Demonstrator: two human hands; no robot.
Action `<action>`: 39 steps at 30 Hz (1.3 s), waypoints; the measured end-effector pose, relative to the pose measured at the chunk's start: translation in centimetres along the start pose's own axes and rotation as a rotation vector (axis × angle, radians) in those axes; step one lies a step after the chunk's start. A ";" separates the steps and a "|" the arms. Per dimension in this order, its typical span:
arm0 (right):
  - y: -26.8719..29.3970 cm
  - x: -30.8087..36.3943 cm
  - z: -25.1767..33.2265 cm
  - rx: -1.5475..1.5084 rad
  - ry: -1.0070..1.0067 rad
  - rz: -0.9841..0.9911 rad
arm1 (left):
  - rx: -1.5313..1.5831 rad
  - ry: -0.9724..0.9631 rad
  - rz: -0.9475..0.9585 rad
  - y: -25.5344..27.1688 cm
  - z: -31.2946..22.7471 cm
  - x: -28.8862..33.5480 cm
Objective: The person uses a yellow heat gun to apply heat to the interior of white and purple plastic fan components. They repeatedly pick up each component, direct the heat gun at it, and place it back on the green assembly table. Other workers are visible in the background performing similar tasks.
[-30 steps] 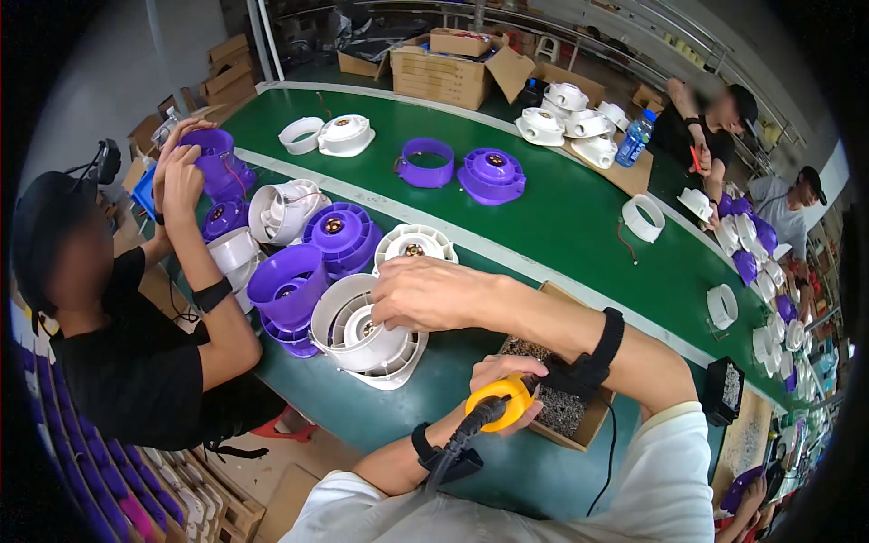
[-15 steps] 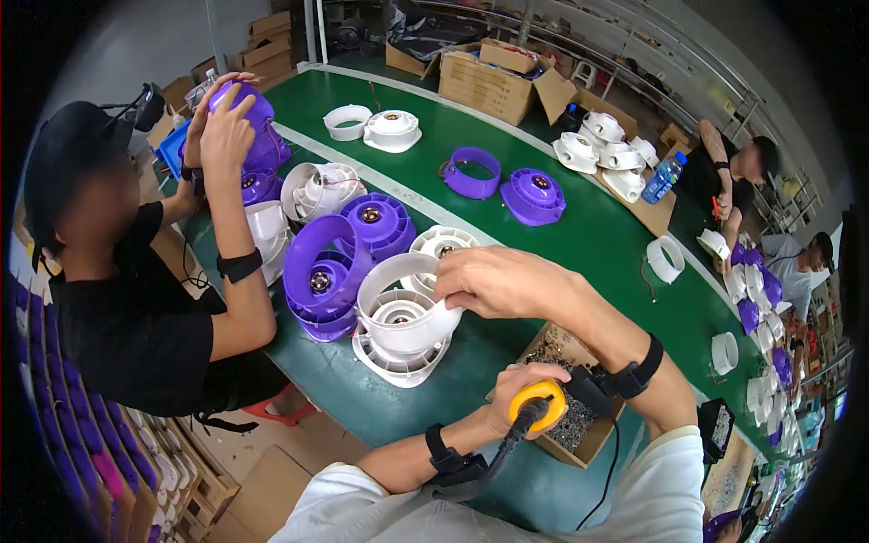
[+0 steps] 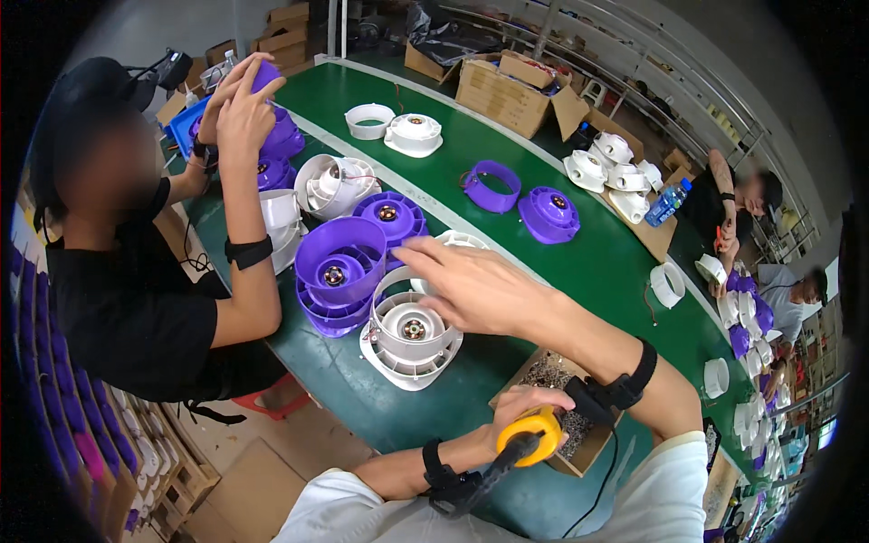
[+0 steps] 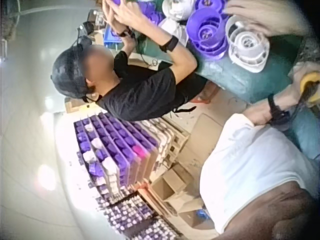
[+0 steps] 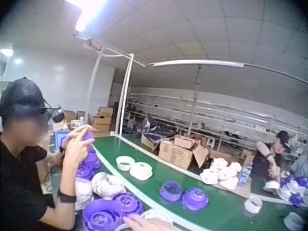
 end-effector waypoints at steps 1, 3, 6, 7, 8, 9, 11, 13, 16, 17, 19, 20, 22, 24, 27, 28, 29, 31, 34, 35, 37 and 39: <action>-0.3 -1.2 0.7 0.043 0.037 -0.010 | 0.007 0.000 -0.024 0.5 -0.1 0.4; -1.3 -2.8 1.6 0.136 0.107 -0.024 | 0.026 -0.009 -0.060 1.2 -0.6 1.2; -4.6 -4.6 0.8 0.259 0.158 0.045 | 0.039 -0.017 -0.082 2.1 -1.3 1.8; -5.4 -4.8 -0.1 0.197 0.146 -0.001 | 0.044 -0.015 -0.083 2.3 -1.6 1.9; -6.2 -5.5 -0.6 0.152 0.107 0.055 | 0.090 -0.022 -0.087 2.6 -1.9 1.9; -7.0 -6.0 -1.2 0.108 0.067 0.112 | 0.107 -0.024 -0.088 3.0 -2.1 1.9; -7.4 -6.2 -2.1 -0.011 0.018 0.135 | 0.137 -0.031 -0.094 3.5 -2.6 1.6; -8.9 -5.8 -3.4 -0.050 0.027 0.185 | 0.165 -0.041 -0.101 3.7 -2.8 1.4; -9.5 -5.7 -3.8 -0.115 -0.008 0.216 | 0.141 -0.056 -0.084 4.2 -3.2 1.1; -9.5 -5.9 -3.7 -0.137 -0.006 0.196 | 0.148 -0.050 -0.098 4.4 -3.2 1.1; -8.5 -6.0 -3.7 -0.193 0.023 0.134 | 0.165 -0.039 -0.129 4.7 -3.1 1.2; -7.8 -6.3 -3.3 -0.177 0.042 0.114 | 0.156 -0.040 -0.135 4.8 -3.1 1.3; -6.5 -6.8 -2.6 -0.144 0.075 0.075 | 0.141 -0.042 -0.149 5.0 -3.1 1.3; -5.6 -7.1 -1.7 -0.130 0.100 0.080 | 0.126 -0.040 -0.156 5.1 -3.1 1.1; -4.6 -7.0 -0.8 -0.106 0.125 0.081 | 0.099 -0.045 -0.162 5.2 -3.0 1.0; -4.4 -7.0 -0.7 -0.108 0.110 0.096 | 0.084 -0.048 -0.166 5.2 -3.0 1.0; -4.1 -6.8 -0.7 -0.109 0.090 0.113 | 0.073 -0.051 -0.171 5.2 -3.1 1.0; -2.9 -6.5 -0.8 -0.126 0.077 0.084 | 0.101 -0.040 -0.162 5.0 -3.0 1.0; -1.1 -6.8 -0.4 -0.129 0.047 0.098 | 0.107 -0.029 -0.145 5.2 -3.0 0.8; -0.5 -6.6 -0.5 -0.118 0.024 0.112 | 0.117 -0.028 -0.135 5.0 -3.1 0.7; -0.3 -6.1 -1.0 -0.096 -0.009 0.150 | 0.140 -0.024 -0.125 4.8 -2.9 0.6; 0.2 -5.9 -1.2 -0.076 -0.031 0.178 | 0.168 -0.012 -0.118 4.8 -2.8 0.6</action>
Point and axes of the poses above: each hand's wrist, its own x-axis away from the middle knuckle, its own y-axis out of the back of the hand, z = x × y, the point moved 10 cm from there along -x, towards the middle knuckle, and after that the axes turned 4 degrees about -x, right-handed, at the moved point
